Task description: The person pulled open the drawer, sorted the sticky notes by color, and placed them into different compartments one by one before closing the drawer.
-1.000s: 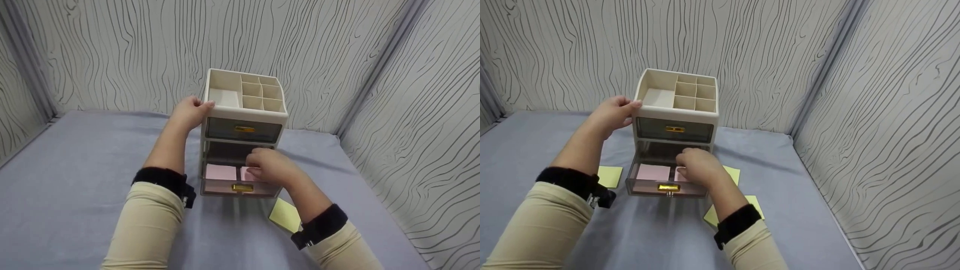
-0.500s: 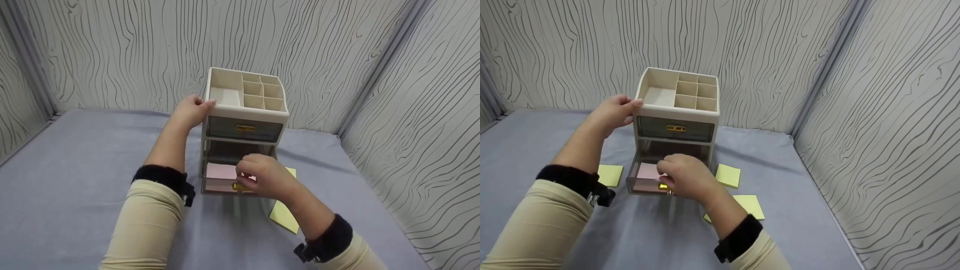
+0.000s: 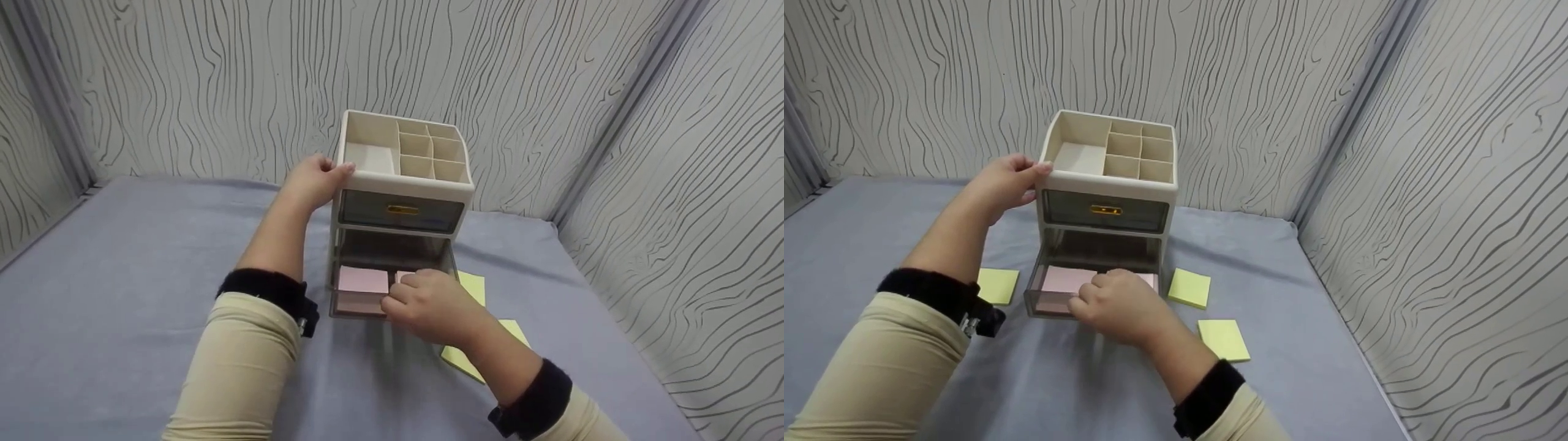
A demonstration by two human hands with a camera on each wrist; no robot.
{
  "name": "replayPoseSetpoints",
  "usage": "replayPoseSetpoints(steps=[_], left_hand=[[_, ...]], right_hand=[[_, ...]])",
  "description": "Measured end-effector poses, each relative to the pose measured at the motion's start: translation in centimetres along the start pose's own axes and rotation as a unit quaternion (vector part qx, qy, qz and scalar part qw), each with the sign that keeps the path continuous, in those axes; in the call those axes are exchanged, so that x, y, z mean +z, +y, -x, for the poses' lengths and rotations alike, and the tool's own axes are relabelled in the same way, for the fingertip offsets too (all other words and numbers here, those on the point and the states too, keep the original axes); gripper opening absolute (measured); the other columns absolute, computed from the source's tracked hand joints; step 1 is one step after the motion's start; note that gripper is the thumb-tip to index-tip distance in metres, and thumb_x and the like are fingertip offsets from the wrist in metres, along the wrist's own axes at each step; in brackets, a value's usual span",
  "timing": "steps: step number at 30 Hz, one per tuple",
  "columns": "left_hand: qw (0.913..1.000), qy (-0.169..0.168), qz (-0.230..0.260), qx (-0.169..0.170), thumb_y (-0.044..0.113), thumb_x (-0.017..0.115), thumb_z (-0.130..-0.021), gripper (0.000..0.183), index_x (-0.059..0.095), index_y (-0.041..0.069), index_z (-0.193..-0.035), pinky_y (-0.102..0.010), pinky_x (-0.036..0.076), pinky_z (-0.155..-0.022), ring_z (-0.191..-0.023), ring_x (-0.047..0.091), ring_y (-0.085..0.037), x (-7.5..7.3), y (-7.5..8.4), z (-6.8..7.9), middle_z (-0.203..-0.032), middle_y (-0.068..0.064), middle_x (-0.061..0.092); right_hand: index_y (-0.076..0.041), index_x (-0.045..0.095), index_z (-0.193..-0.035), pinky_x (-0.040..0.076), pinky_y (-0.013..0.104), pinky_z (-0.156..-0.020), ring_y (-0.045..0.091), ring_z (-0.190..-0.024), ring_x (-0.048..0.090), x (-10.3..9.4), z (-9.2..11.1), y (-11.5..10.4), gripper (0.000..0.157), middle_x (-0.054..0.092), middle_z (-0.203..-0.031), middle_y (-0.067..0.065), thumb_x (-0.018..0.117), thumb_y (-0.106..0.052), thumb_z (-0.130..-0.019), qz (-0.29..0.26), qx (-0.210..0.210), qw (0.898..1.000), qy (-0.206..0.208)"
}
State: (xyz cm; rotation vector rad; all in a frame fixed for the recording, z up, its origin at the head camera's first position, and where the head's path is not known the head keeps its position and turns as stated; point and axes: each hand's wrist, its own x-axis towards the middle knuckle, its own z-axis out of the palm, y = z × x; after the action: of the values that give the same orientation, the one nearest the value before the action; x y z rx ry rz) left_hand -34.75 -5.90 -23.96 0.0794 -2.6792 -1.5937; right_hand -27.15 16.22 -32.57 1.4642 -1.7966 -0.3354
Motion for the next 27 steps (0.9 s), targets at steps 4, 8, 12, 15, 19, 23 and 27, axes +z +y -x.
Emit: replayPoseSetpoints(steps=[4, 8, 12, 15, 19, 23, 27], left_hand=[[1.0, -0.004, -0.002, 0.001, 0.046, 0.05, -0.09, 0.046, 0.051, 0.008, -0.115, -0.042, 0.04, -0.092, -0.104, 0.051, -0.024, 0.0, 0.0, -0.1, -0.113, -0.009, 0.054], [0.9999, -0.002, -0.009, 0.007, 0.046, 0.05, -0.09, 0.044, 0.051, 0.007, -0.112, -0.042, 0.041, -0.09, -0.101, 0.051, -0.024, 0.0, 0.0, -0.2, -0.111, -0.01, 0.054], [0.9998, 0.005, -0.014, 0.01, 0.046, 0.051, -0.09, 0.044, 0.051, 0.007, -0.111, -0.041, 0.042, -0.089, -0.1, 0.051, -0.024, 0.2, 0.0, -0.1, -0.111, -0.01, 0.055], [0.9999, 0.007, -0.012, 0.007, 0.046, 0.051, -0.09, 0.045, 0.051, 0.007, -0.112, -0.041, 0.042, -0.089, -0.101, 0.051, -0.024, 0.2, 0.1, -0.1, -0.111, -0.01, 0.055], [0.9999, 0.009, -0.011, 0.009, 0.046, 0.052, -0.09, 0.044, 0.051, 0.007, -0.112, -0.041, 0.042, -0.089, -0.101, 0.051, -0.025, 0.2, 0.0, -0.1, -0.111, -0.01, 0.055], [0.9998, 0.009, -0.012, 0.012, 0.046, 0.052, -0.089, 0.043, 0.052, 0.008, -0.111, -0.041, 0.042, -0.088, -0.1, 0.052, -0.024, 0.2, 0.0, -0.1, -0.109, -0.009, 0.056], [0.9999, 0.008, -0.006, 0.01, 0.046, 0.053, -0.089, 0.042, 0.052, 0.009, -0.11, -0.041, 0.042, -0.088, -0.099, 0.052, -0.024, 0.2, -0.1, -0.1, -0.108, -0.009, 0.056]], right_hand=[[-0.015, 0.051, -0.072, 0.035, 0.026, -0.046, 0.013, -0.053, 0.046, 0.1, 0.3, 0.0, 0.026, 0.046, -0.062, -0.004, 0.036, -0.007, -0.092, 0.047, -0.032, 0.998, -0.012], [-0.015, 0.051, -0.071, 0.03, 0.026, -0.044, 0.013, -0.053, 0.044, 0.1, 0.3, 0.1, 0.027, 0.045, -0.062, -0.003, 0.036, -0.008, -0.093, 0.055, -0.031, 0.998, 0.0], [-0.014, 0.048, -0.067, 0.025, 0.026, -0.043, 0.013, -0.051, 0.043, 0.1, 0.2, 0.6, 0.022, 0.042, -0.059, -0.002, 0.044, -0.007, -0.088, 0.048, -0.016, 0.998, 0.037], [-0.013, 0.048, -0.067, 0.027, 0.027, -0.043, 0.013, -0.05, 0.043, 0.2, 0.0, 0.9, 0.021, 0.043, -0.059, -0.002, 0.049, -0.008, -0.087, 0.049, -0.005, 0.997, 0.052], [-0.013, 0.049, -0.067, 0.03, 0.028, -0.043, 0.014, -0.049, 0.043, 0.3, -0.3, 1.0, 0.02, 0.045, -0.059, -0.003, 0.052, -0.009, -0.087, 0.049, 0.015, 0.998, 0.048], [-0.014, 0.05, -0.068, 0.032, 0.028, -0.043, 0.014, -0.05, 0.044, 0.5, -0.4, 1.0, 0.02, 0.047, -0.06, -0.003, 0.049, -0.006, -0.086, 0.05, 0.041, 0.998, 0.026], [-0.015, 0.052, -0.069, 0.033, 0.028, -0.043, 0.013, -0.05, 0.044, 0.9, -0.4, 1.2, 0.02, 0.049, -0.061, -0.002, 0.048, -0.007, -0.087, 0.059, 0.063, 0.996, 0.003]])
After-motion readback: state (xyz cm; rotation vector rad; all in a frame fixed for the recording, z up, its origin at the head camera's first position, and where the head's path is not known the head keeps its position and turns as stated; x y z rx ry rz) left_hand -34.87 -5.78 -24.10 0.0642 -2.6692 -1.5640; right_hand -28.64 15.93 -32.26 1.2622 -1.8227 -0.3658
